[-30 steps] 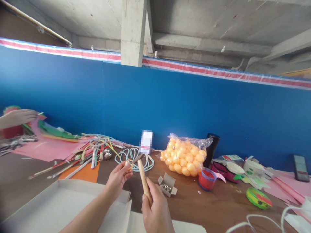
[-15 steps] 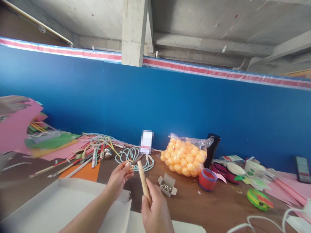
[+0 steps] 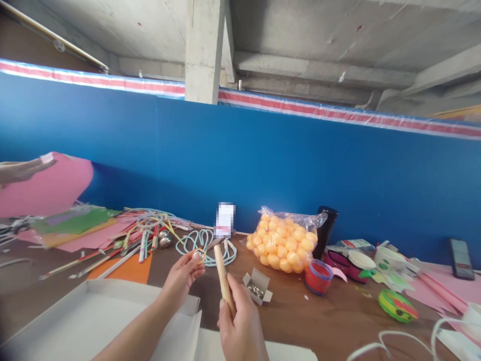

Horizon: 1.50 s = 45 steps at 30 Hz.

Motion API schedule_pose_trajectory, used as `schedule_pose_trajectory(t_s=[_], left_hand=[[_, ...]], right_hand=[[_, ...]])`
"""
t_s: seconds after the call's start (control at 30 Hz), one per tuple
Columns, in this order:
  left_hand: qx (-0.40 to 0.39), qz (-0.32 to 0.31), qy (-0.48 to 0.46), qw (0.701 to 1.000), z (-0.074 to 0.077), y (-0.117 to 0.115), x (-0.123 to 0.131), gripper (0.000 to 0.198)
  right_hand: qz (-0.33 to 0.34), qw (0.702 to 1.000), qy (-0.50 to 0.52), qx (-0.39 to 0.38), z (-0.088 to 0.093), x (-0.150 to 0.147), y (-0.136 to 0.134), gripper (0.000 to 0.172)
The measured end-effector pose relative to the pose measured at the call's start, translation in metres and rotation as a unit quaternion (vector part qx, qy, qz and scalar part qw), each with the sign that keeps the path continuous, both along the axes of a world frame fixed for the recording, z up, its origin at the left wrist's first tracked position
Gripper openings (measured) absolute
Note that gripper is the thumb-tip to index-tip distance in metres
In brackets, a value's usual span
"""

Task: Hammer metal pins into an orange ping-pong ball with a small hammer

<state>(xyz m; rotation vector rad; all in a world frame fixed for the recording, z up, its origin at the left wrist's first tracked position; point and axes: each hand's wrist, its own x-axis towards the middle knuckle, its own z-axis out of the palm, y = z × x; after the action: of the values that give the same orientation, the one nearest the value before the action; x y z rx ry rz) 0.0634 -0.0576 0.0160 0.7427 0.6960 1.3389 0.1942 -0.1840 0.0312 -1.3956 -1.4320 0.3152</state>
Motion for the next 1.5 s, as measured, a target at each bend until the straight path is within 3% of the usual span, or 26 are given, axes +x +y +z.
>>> schedule_pose_trajectory(t_s=[0.37, 0.73, 1.07, 1.5], left_hand=[[-0.015, 0.008, -0.001, 1.0, 0.001, 0.001, 0.001, 0.026], [-0.009, 0.01, 0.001, 1.0, 0.001, 0.0, 0.0, 0.023], [-0.027, 0.023, -0.021, 0.999, 0.0, 0.004, 0.0, 0.013], [-0.016, 0.018, -0.034, 0.999, -0.004, 0.005, -0.002, 0.014]], right_hand=[[0.004, 1.0, -0.004, 0.003, -0.001, 0.001, 0.001, 0.042], [0.001, 1.0, 0.004, -0.026, -0.015, 0.0, 0.006, 0.045], [0.018, 0.998, -0.044, -0.047, -0.003, 0.0, 0.0, 0.043], [0.039, 0.997, -0.005, -0.072, 0.002, -0.001, -0.002, 0.044]])
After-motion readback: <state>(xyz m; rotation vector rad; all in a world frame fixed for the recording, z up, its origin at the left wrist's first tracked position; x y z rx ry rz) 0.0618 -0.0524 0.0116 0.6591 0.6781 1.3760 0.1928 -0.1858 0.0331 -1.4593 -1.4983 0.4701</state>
